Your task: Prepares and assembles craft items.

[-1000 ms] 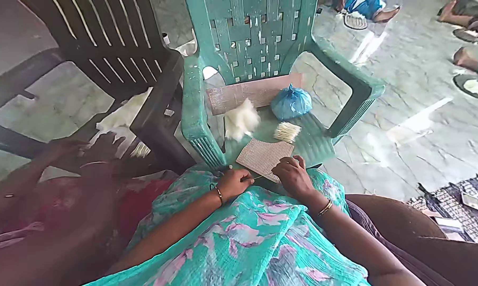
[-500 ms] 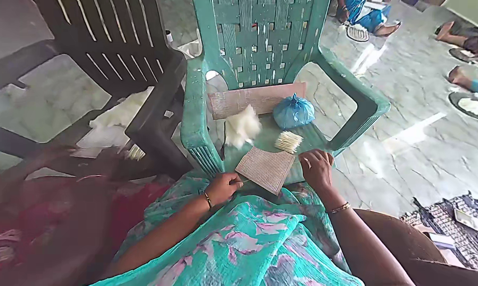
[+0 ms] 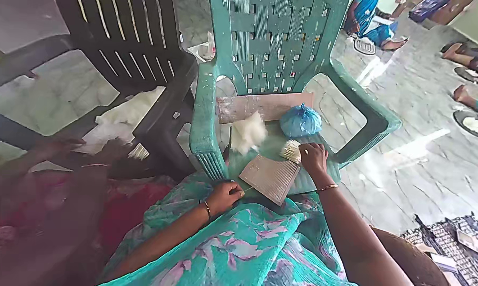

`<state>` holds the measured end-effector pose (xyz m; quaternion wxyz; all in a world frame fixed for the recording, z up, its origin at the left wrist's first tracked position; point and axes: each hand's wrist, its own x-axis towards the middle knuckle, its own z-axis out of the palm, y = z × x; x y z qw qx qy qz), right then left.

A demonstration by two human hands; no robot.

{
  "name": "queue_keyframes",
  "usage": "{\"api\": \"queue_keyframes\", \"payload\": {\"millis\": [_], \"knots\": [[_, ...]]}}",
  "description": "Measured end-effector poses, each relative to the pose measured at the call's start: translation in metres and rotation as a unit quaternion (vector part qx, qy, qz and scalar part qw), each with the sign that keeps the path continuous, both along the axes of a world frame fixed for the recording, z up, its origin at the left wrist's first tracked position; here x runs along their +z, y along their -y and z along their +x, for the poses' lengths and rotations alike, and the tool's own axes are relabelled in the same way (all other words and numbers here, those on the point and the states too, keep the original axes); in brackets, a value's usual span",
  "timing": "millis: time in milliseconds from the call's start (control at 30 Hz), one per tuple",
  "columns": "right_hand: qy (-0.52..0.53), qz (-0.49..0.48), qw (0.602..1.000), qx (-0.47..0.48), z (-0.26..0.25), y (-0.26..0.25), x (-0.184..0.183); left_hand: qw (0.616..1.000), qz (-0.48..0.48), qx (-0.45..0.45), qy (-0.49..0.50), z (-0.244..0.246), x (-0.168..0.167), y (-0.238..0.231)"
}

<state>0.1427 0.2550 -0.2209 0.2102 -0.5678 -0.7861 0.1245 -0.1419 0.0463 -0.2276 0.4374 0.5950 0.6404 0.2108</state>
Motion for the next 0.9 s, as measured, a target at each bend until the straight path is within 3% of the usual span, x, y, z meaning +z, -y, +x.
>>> {"api": "queue_keyframes", "payload": {"millis": [133,367,533,733,900], "knots": [[-0.003,0.009,0.999,-0.045,0.017,0.007,0.005,1.0,-0.01,0.014,0.022,-0.001,-0.004,-0.001],[0.09,-0.015,0.996,0.004,0.032,0.019,-0.01,0.998,-0.006,0.036,0.056,-0.004,-0.015,-0.001],[0.046,0.007,0.998,-0.043,0.018,0.012,0.006,0.993,0.018,0.058,0.097,-0.009,-0.026,0.001],[0.037,0.031,0.993,0.106,-0.037,-0.003,0.027,0.985,0.038,0.072,0.153,-0.011,-0.037,-0.003],[0.043,0.023,0.97,0.238,-0.1,-0.009,0.012,0.978,0.048,0.059,0.193,-0.016,-0.042,-0.003]]}}
